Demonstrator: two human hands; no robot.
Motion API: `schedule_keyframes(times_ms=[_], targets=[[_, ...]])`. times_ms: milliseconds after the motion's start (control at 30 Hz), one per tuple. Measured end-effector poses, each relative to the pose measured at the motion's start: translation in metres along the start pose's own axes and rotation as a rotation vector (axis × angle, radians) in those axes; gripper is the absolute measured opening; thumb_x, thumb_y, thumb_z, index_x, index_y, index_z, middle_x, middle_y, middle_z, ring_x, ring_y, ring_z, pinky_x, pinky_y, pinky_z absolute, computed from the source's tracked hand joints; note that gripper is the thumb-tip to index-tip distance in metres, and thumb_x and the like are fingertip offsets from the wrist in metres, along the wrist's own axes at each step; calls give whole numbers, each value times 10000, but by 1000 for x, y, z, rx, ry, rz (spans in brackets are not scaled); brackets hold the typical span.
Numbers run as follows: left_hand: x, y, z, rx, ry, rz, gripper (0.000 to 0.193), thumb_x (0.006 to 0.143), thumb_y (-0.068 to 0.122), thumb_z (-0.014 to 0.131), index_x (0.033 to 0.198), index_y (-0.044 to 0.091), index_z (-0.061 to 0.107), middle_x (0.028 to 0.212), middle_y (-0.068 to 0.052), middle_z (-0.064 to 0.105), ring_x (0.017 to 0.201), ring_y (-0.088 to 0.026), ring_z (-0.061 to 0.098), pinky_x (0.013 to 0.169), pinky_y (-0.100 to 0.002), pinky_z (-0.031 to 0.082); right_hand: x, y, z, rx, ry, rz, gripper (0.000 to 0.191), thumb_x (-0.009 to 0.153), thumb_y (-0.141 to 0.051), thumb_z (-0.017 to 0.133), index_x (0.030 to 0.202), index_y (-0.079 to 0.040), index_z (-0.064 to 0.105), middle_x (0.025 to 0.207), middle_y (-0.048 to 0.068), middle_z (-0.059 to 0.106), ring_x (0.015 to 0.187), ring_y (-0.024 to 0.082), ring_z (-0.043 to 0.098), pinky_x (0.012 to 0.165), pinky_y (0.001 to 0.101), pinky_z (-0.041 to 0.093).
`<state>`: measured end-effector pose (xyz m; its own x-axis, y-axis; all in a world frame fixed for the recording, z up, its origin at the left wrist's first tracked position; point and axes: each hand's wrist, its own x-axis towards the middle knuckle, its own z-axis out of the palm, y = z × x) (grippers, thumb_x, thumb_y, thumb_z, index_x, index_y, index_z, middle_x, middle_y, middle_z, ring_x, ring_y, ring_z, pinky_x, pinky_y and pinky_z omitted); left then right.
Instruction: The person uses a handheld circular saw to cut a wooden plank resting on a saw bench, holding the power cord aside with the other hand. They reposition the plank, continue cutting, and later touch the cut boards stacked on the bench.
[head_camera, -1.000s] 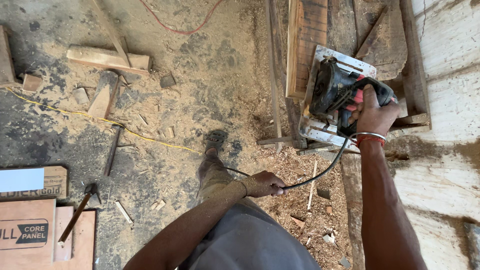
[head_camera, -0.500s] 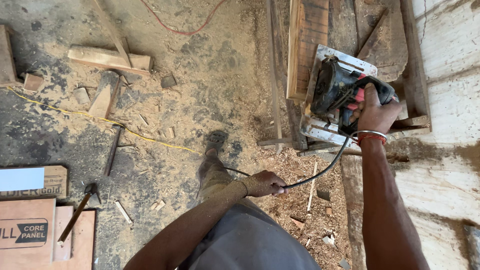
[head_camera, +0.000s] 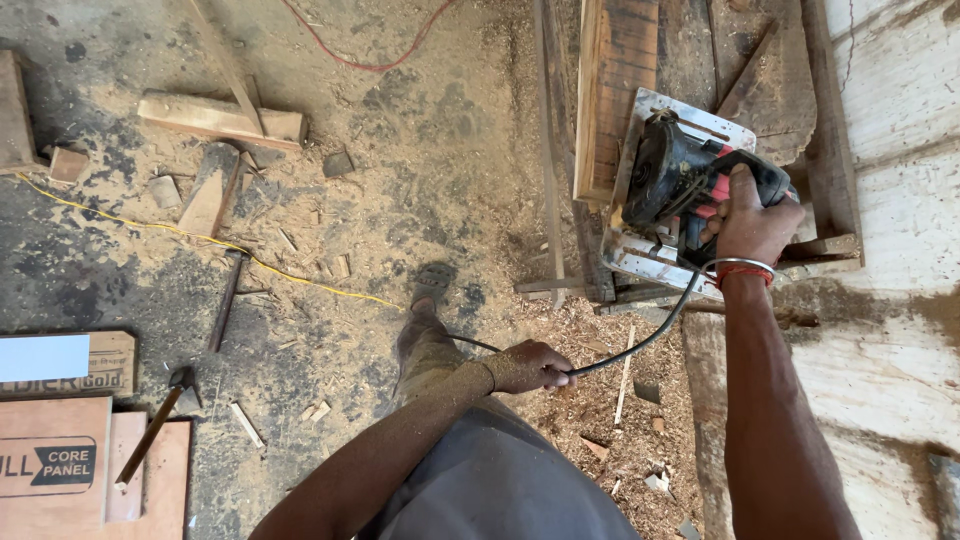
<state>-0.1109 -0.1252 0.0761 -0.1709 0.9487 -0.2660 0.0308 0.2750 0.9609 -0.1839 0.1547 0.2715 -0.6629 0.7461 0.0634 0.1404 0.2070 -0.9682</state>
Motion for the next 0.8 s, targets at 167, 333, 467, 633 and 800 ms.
schedule_keyframes(times_ms=[167, 333, 467, 633, 800], targets=[[-1, 4, -2, 18, 2, -18, 227, 1017, 272, 625, 1127, 138, 771, 831, -25, 727, 788, -120, 675, 798, -364, 539, 3, 2, 0, -15, 12, 13, 299, 1034, -210, 734, 855, -19, 590, 628, 31, 565, 437, 133, 527, 351, 324, 446], [-3, 8, -3, 5, 2, -42, 220, 1017, 258, 620, 1124, 138, 770, 819, -18, 714, 786, -119, 662, 793, -374, 533, 5, 3, 2, -18, 49, 23, 359, 1029, -205, 762, 808, -30, 540, 623, 37, 562, 433, 133, 522, 354, 324, 444], [-3, 7, -4, 48, -5, -30, 235, 1040, 275, 599, 1117, 136, 773, 808, -32, 710, 792, -125, 665, 798, -368, 531, 3, -1, 4, -7, 34, 15, 330, 1022, -204, 749, 800, -33, 575, 614, 35, 543, 413, 133, 485, 340, 327, 420], [0, 5, -4, 29, 11, -24, 227, 1026, 263, 601, 1118, 138, 766, 844, -6, 731, 819, -112, 690, 815, -350, 543, 1, -5, 5, 23, 29, 6, 359, 1033, -208, 755, 792, -23, 563, 622, 38, 549, 422, 131, 491, 340, 316, 417], [-1, 5, -6, 29, 13, 0, 221, 1015, 250, 612, 1119, 129, 766, 853, -2, 734, 807, -117, 681, 801, -356, 548, 2, -2, 6, 12, 26, -45, 342, 1038, -234, 765, 869, -6, 574, 664, 78, 618, 468, 155, 600, 339, 308, 424]])
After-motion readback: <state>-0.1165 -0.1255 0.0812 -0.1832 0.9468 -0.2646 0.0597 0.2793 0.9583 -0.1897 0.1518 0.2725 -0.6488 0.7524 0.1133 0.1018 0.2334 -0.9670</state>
